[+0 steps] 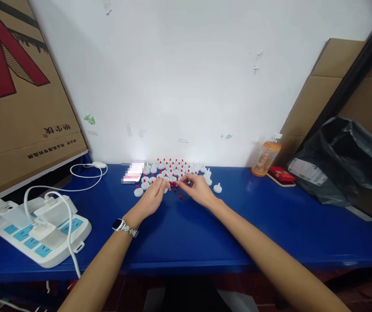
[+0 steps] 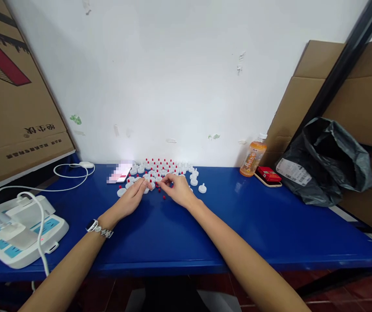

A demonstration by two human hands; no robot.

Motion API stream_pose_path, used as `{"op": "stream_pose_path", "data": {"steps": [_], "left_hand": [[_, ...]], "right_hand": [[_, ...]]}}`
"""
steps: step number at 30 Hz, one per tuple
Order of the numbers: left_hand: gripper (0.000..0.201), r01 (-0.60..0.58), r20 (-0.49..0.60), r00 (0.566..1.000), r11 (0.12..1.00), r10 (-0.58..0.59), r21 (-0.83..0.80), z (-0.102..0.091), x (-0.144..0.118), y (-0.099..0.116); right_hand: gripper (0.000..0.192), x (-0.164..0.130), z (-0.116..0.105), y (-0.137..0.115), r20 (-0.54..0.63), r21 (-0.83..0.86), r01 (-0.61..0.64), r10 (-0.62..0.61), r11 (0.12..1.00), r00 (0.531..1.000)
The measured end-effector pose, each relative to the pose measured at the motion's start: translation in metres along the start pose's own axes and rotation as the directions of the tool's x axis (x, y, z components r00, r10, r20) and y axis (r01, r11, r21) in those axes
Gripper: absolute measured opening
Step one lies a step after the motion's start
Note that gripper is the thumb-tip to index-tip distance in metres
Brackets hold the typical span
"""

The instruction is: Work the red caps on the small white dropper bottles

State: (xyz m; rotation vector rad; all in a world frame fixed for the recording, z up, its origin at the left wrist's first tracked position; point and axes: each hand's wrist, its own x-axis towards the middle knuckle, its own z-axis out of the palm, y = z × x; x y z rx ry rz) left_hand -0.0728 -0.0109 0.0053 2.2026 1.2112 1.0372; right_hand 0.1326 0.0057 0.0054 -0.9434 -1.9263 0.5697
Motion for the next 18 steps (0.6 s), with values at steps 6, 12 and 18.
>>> {"op": "stream_pose_path", "data": {"steps": [6,12,18], "left_hand": [[0.027,0.000,0.118,0.993,0.999,-0.004,0.034,0.009,-0.005,0.008],[0.019,-0.011,0.143,0.990,0.999,0.017,-0.044,0.016,-0.006,0.007],[0.018,-0.037,0.098,0.994,0.989,0.051,-0.140,0.017,-0.007,0.014]], "right_hand": [[0.032,0.001,0.006,-0.004,-0.043,0.432,-0.129,0.163,0.893,0.986],[0.037,-0.001,0.017,-0.013,0.004,0.518,-0.161,0.186,0.840,0.983],[0.026,-0.007,0.026,-0.022,-0.091,0.460,-0.101,0.161,0.882,0.983]]}}
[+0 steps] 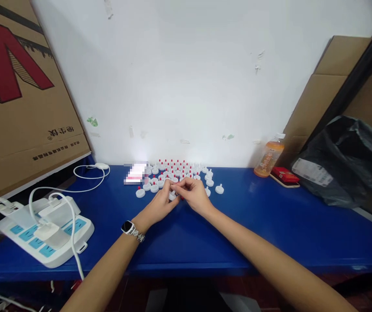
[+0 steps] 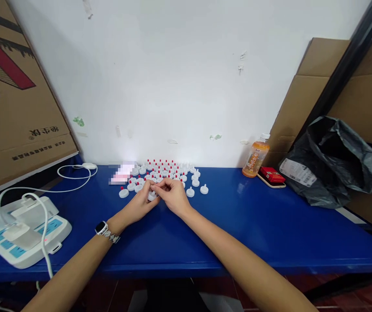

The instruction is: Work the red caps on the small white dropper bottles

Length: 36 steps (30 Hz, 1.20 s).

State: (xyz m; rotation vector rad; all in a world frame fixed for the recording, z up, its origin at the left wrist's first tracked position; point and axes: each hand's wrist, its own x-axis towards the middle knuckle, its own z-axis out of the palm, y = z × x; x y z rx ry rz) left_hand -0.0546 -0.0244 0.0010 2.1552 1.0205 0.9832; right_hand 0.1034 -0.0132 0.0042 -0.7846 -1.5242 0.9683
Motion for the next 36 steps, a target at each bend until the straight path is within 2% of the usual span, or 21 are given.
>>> {"op": "stream_pose_path", "data": {"steps": [3,6,10,12,15,17,21,23,25,29,33,36], "left_hand": [[0.019,0.001,-0.043,0.999,0.999,-0.003,-0.042,0.001,-0.001,0.005],[0.023,0.016,-0.067,0.998,0.998,-0.020,-0.056,0.004,0.000,0.005],[0.024,0.030,-0.091,0.995,0.999,-0.033,-0.033,0.004,0.002,0.001],[0.033,0.035,-0.114,0.993,0.998,-0.029,0.048,-0.002,0.002,-0.003],[0.049,0.034,-0.196,0.980,0.952,0.028,0.305,-0.017,0.001,-0.006],[0.039,0.046,-0.224,0.973,0.899,0.059,0.436,-0.028,0.000,-0.006],[0.028,0.137,-0.267,0.964,0.856,0.001,0.499,-0.042,0.000,-0.006],[0.023,0.186,-0.309,0.951,0.844,-0.026,0.503,-0.044,0.001,-0.006],[0.016,0.235,-0.357,0.933,0.831,-0.047,0.505,-0.047,0.001,-0.008],[0.015,0.336,-0.450,0.889,0.793,-0.088,0.508,-0.055,-0.002,-0.014],[0.020,0.403,-0.532,0.842,0.767,-0.096,0.500,-0.060,-0.005,-0.021],[0.022,0.406,-0.528,0.843,0.766,-0.104,0.498,-0.059,-0.007,-0.023]], "right_hand": [[0.023,-0.005,0.006,-0.002,-0.064,-0.060,0.053,-0.057,0.997,0.996],[0.023,-0.007,0.009,-0.002,-0.073,-0.104,0.073,-0.081,0.992,0.994],[0.022,-0.002,0.006,-0.003,-0.012,-0.162,0.087,-0.090,0.983,0.996],[0.018,0.005,0.002,-0.004,0.032,-0.229,0.111,-0.107,0.967,0.994],[0.012,0.022,-0.003,-0.004,0.117,-0.395,0.134,-0.095,0.909,0.989],[0.008,0.033,-0.004,0.000,0.220,-0.493,0.173,-0.070,0.853,0.973],[0.007,0.047,0.001,0.010,0.481,-0.589,0.380,-0.068,0.713,0.874],[0.006,0.049,0.003,0.011,0.547,-0.601,0.452,-0.074,0.659,0.834],[0.009,0.054,0.004,0.008,0.548,-0.615,0.469,-0.084,0.633,0.832],[0.018,0.082,0.007,-0.001,0.476,-0.693,0.433,-0.086,0.576,0.875],[0.022,0.125,0.025,0.002,0.432,-0.826,0.354,0.089,0.439,0.897],[0.022,0.150,0.046,0.014,0.391,-0.879,0.308,0.182,0.363,0.902]]}}
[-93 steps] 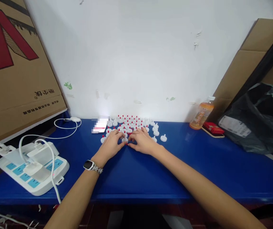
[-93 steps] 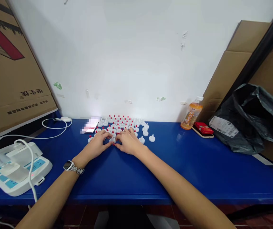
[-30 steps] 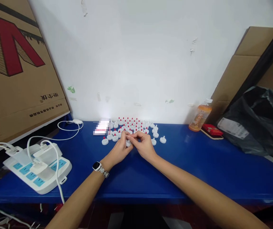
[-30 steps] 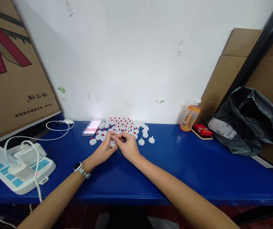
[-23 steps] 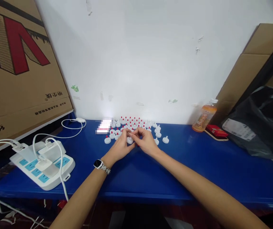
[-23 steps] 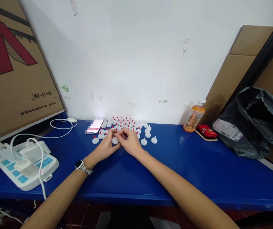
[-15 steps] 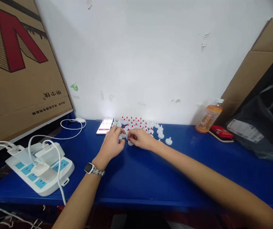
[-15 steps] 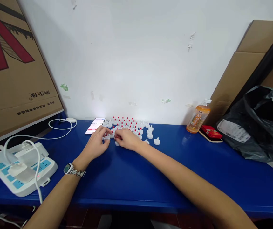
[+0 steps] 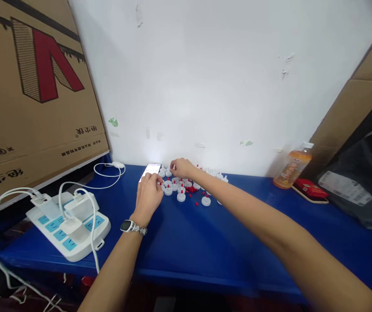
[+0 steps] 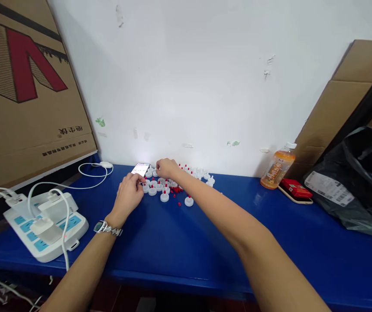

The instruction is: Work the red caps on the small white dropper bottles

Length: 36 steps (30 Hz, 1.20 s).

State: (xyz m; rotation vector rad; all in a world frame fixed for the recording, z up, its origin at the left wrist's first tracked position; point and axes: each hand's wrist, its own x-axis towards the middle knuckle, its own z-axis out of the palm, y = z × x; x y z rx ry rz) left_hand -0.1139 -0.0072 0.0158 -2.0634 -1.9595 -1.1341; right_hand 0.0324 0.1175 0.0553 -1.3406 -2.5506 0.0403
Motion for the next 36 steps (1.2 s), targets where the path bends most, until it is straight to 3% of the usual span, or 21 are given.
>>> {"op": "stream_pose_path", "data": {"steps": [8,15,18,20,22,24,27,30,33,36], "left_hand": [[0.019,-0.042,0.047,0.998,0.999,0.042,-0.009,0.004,-0.001,0.003],[0.017,-0.046,0.047,0.998,0.999,0.047,-0.025,0.005,0.000,0.003],[0.013,-0.039,-0.020,0.999,0.996,0.038,-0.077,0.003,-0.001,0.011],[0.024,-0.084,-0.081,0.994,0.989,0.074,-0.119,0.003,-0.004,0.020],[0.034,-0.160,-0.120,0.982,0.977,0.144,-0.138,0.004,-0.007,0.030],[0.032,-0.222,-0.075,0.974,0.964,0.213,-0.145,0.007,-0.011,0.038],[0.026,-0.270,0.148,0.940,0.937,0.306,-0.223,0.017,-0.016,0.044],[0.029,-0.260,0.314,0.872,0.898,0.377,-0.356,0.025,-0.020,0.045],[0.031,-0.208,0.388,0.841,0.886,0.378,-0.413,0.027,-0.024,0.046],[0.026,-0.177,0.443,0.815,0.889,0.373,-0.423,0.026,-0.027,0.047]], "right_hand": [[0.034,0.032,0.030,-0.009,-0.022,0.017,-0.150,0.150,0.989,0.988],[0.017,0.028,0.019,-0.019,-0.049,0.146,-0.163,0.171,0.976,0.984],[0.019,0.004,0.001,-0.020,-0.121,0.213,-0.112,0.140,0.971,0.983],[0.018,-0.024,-0.010,-0.019,-0.170,0.280,-0.059,0.110,0.958,0.979],[0.013,-0.055,-0.017,-0.017,-0.224,0.510,0.042,0.086,0.859,0.971],[0.013,-0.085,-0.017,-0.013,-0.222,0.651,0.086,0.081,0.754,0.972],[0.017,-0.121,-0.011,-0.001,-0.266,0.736,0.096,0.155,0.670,0.951],[0.020,-0.147,-0.004,0.013,-0.304,0.624,0.059,0.173,0.779,0.937],[0.013,-0.166,0.000,0.020,-0.284,0.297,0.060,0.028,0.953,0.958],[0.011,-0.176,0.004,0.019,-0.208,0.048,0.067,-0.056,0.997,0.977]]}}
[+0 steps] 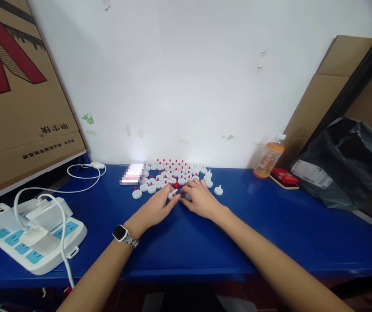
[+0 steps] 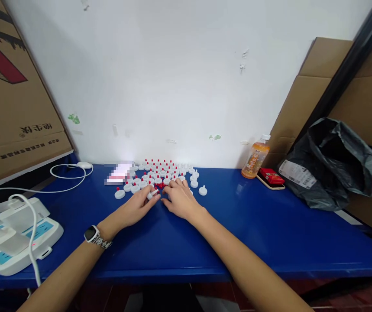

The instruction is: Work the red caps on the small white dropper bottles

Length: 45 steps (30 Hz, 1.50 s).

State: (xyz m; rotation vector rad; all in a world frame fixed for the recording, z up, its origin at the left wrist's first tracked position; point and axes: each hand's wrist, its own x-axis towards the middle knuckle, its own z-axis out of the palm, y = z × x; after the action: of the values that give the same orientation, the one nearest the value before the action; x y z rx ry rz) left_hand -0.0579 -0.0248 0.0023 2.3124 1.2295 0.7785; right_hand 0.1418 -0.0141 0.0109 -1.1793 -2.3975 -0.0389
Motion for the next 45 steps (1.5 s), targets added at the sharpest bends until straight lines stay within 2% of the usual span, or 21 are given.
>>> {"op": "stream_pose_path", "data": {"steps": [3,6,8,10,12,14,16,17,24,33,39,45], "left_hand": [[0.020,0.011,0.055,0.998,1.000,-0.010,-0.020,0.000,-0.001,0.000],[0.016,0.033,0.070,0.997,0.998,-0.030,-0.049,-0.001,0.000,-0.003],[0.018,0.050,0.060,0.997,0.996,-0.046,-0.073,-0.002,0.001,-0.004],[0.020,0.061,0.045,0.997,0.993,-0.056,-0.097,-0.002,0.002,-0.004],[0.022,0.064,0.036,0.998,0.991,-0.060,-0.122,-0.003,0.002,-0.002],[0.023,0.060,0.039,0.998,0.986,-0.055,-0.154,-0.002,0.002,0.000],[0.024,0.050,0.043,0.998,0.981,-0.043,-0.186,-0.001,0.002,0.002],[0.024,0.045,0.043,0.998,0.979,-0.037,-0.199,0.000,0.002,0.003],[0.023,0.008,-0.006,1.000,0.987,-0.009,-0.161,0.007,0.002,0.003],[0.021,-0.100,-0.081,0.992,0.992,0.093,-0.083,0.010,0.000,0.001],[0.024,-0.089,-0.080,0.994,0.990,0.081,-0.113,0.006,-0.002,0.005],[0.024,-0.057,-0.080,0.996,0.992,0.048,-0.113,0.007,-0.004,0.012]], "right_hand": [[0.009,-0.002,0.004,-0.003,0.009,-0.073,-0.003,0.003,0.997,1.000],[0.008,-0.002,0.007,-0.004,-0.027,-0.071,-0.007,0.005,0.997,1.000],[0.006,0.000,0.007,-0.004,-0.068,-0.014,-0.003,0.002,1.000,0.998],[0.007,0.003,0.007,-0.004,-0.145,0.147,-0.032,0.054,0.989,0.988],[0.008,0.007,0.009,-0.005,-0.223,0.416,-0.091,0.199,0.905,0.954],[0.012,0.011,0.014,-0.008,-0.235,0.664,-0.117,0.355,0.738,0.905],[0.019,0.015,0.019,-0.013,-0.212,0.795,-0.107,0.439,0.598,0.873],[0.020,0.016,0.022,-0.015,-0.206,0.822,-0.100,0.457,0.561,0.866],[0.018,0.013,0.030,-0.023,-0.194,0.875,-0.090,0.514,0.476,0.835],[0.023,0.013,0.029,-0.028,-0.288,0.834,-0.023,0.471,0.552,0.834],[0.025,0.017,0.026,-0.031,-0.257,0.842,-0.033,0.454,0.539,0.853],[0.026,0.018,0.023,-0.026,-0.192,0.894,-0.024,0.429,0.448,0.883]]}}
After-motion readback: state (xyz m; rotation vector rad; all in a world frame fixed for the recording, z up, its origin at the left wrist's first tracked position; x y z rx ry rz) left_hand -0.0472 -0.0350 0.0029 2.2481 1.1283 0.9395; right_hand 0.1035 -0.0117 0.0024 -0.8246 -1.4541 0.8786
